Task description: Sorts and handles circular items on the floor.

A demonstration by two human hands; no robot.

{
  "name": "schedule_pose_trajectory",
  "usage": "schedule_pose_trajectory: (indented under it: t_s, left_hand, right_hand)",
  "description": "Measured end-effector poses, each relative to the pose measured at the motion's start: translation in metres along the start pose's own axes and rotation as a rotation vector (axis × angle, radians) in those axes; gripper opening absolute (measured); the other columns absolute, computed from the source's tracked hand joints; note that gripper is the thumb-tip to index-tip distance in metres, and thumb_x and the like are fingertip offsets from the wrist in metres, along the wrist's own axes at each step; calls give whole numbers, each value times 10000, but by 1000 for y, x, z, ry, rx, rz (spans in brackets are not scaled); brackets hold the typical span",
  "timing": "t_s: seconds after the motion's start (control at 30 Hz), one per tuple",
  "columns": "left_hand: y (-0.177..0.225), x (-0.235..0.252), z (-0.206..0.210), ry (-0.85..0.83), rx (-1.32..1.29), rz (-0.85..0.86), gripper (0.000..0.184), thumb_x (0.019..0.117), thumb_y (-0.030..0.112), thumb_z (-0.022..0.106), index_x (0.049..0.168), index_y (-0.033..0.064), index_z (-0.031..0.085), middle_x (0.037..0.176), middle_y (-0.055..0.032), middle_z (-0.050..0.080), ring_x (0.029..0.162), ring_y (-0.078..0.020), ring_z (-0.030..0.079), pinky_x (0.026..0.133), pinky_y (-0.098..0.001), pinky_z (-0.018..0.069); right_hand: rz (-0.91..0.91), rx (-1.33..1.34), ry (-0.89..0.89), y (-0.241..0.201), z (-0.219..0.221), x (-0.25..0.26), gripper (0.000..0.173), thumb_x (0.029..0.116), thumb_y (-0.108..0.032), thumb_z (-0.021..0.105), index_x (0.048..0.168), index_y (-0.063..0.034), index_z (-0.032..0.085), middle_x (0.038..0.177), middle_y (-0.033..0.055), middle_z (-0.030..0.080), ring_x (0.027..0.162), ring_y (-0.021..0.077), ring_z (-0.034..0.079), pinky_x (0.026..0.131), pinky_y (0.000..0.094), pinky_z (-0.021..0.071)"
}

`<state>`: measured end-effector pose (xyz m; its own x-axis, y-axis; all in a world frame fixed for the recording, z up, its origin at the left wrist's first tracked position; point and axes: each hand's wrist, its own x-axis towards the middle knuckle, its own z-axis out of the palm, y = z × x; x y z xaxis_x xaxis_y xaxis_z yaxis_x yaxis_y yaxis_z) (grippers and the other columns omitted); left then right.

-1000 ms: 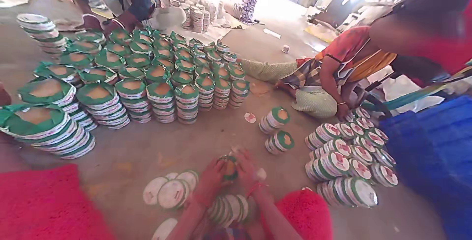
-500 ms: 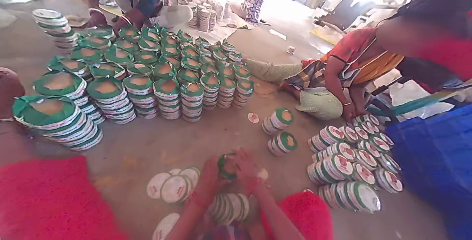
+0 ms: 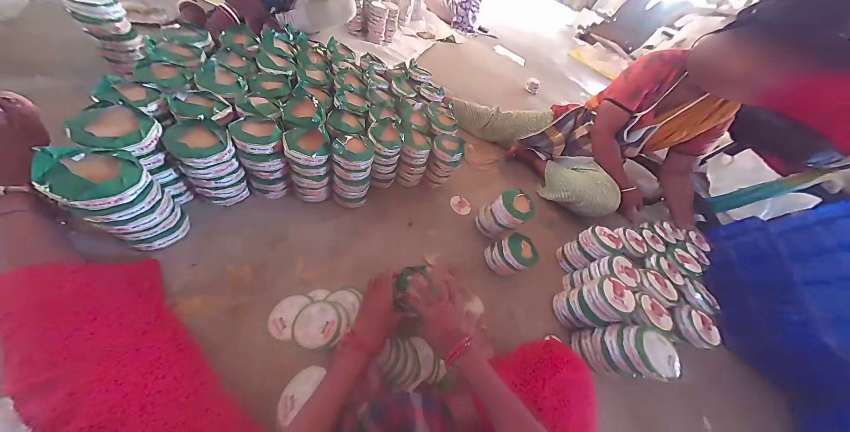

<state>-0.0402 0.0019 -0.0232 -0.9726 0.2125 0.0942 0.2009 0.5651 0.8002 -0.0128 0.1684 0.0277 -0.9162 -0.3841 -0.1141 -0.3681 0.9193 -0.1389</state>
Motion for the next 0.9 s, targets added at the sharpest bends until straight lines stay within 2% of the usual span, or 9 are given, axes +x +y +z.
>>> schedule_pose_trajectory:
  t_s: [0.13, 0.2, 0.3, 0.37, 0.47, 0.53, 0.6, 0.73, 0.9]
  left_hand:
    - [0, -1, 0, 11, 23, -20, 1037, 667, 309, 938, 1485, -69, 423, 1376, -255, 589, 1249, -465, 564, 1040, -580, 479]
    - [2, 0, 0, 1, 22, -24, 1048, 667, 307, 937, 1496, -62, 413, 1387, -249, 585, 1260, -463, 557, 1054, -582, 467]
    - [1, 0, 1, 15, 23, 5, 1020, 670, 246, 914, 1498, -69, 408, 1385, -236, 592, 1260, -452, 561, 1064, -568, 459]
    - [1, 0, 1, -1, 23, -6, 1054, 670, 276, 928, 1509, -68, 389, 1390, -241, 587, 1268, -455, 554, 1071, -570, 451]
    - [-4, 0, 4, 18, 28, 18, 1088, 651, 328, 944, 1503, -69, 397, 1369, -257, 595, 1258, -469, 558, 1056, -590, 460]
    - [-5, 0, 5, 41, 33, 32, 1092, 641, 325, 947, 1502, -67, 400, 1361, -249, 603, 1246, -460, 568, 1048, -584, 469]
    - [-4, -1, 6, 52, 45, 38, 1090, 642, 308, 942, 1507, -66, 393, 1370, -237, 603, 1253, -451, 566, 1057, -565, 463]
    - [-5, -1, 6, 64, 27, 76, 1076, 647, 296, 941, 1496, -85, 400, 1361, -256, 604, 1245, -469, 568, 1055, -578, 462]
    - [-5, -2, 6, 67, 54, 81, 1092, 646, 293, 945, 1507, -79, 385, 1363, -246, 605, 1246, -459, 570, 1060, -568, 462]
  right_hand:
    - [36, 208, 150, -3, -10, -15, 412, 890, -23, 662, 1229, -238, 754, 1496, 62, 568, 1489, 431, 347, 1175, 681, 270]
    - [18, 120, 191, 1, -3, -25, 495, 874, 19, 642, 1271, -262, 734, 1501, 58, 566, 1476, 443, 369, 1148, 704, 301]
    - [20, -36, 93, 2, 4, -36, 686, 846, 80, 642, 1397, -329, 642, 1550, 21, 518, 1501, 407, 345, 1155, 737, 237]
    - [12, -27, 183, 4, 4, -43, 662, 803, 117, 657, 1305, -310, 715, 1502, 24, 570, 1477, 408, 389, 1146, 736, 264]
    - [56, 12, 315, 10, 1, -50, 569, 796, 110, 661, 1213, -264, 764, 1442, 41, 621, 1438, 418, 442, 1133, 715, 313]
    - [103, -50, 310, 15, 4, -53, 618, 820, 92, 646, 1298, -292, 719, 1484, 20, 587, 1455, 414, 421, 1133, 722, 307]
    - [128, -107, 190, 16, 4, -56, 670, 848, 101, 619, 1397, -282, 648, 1561, 25, 504, 1484, 427, 368, 1130, 754, 259]
    - [75, -54, 277, 15, 6, -58, 572, 818, 86, 659, 1267, -260, 740, 1494, 41, 577, 1426, 435, 451, 1101, 745, 318]
    - [223, -34, 277, 24, 5, -48, 607, 875, 40, 614, 1384, -288, 659, 1532, 13, 539, 1481, 418, 375, 1134, 728, 294]
